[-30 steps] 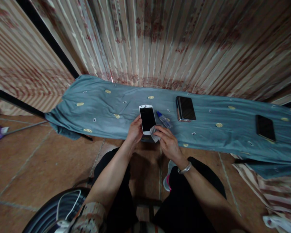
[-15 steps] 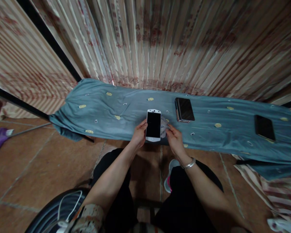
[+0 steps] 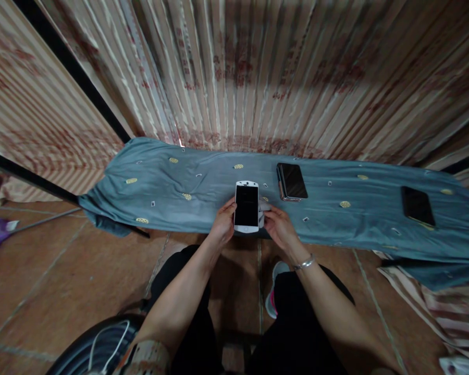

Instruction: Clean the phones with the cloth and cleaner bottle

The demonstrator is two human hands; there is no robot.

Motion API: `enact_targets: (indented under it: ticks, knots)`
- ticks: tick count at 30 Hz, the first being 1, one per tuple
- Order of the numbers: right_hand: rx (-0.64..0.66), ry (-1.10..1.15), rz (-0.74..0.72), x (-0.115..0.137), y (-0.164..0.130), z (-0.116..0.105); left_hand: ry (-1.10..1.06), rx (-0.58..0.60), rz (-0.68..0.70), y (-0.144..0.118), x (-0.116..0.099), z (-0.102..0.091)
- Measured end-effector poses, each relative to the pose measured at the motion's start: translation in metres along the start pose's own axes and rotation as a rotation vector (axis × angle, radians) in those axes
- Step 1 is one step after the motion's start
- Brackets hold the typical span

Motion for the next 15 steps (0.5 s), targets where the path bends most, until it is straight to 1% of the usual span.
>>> enact_targets:
  ticks: [3,8,11,15]
  knots:
    - [0.045,-0.026,0.049,-0.003,-0.006,0.009,-0.024,-0.006,0.037,0.004,-0.006,0.001]
    - [0.148,-0.092,0.166,-0.002,-0.019,0.020,-0.047,0.016,0.040,0.007,-0.008,0.009]
    - [0.174,-0.128,0.218,0.003,-0.024,0.019,-0.060,0.036,0.030,0.009,-0.005,0.018]
    - [0.151,-0.169,0.208,0.012,-0.028,0.008,-0.102,0.028,0.005,0.014,0.005,0.030]
Point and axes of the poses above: each hand's wrist, its own y-axis towards the middle knuckle, its own z-axis out of the palm, x = y × z, the point moved 6 cm from there along y, towards the middle knuckle, and after that the axes turned 7 degrees about x, right-handed, at the moved point
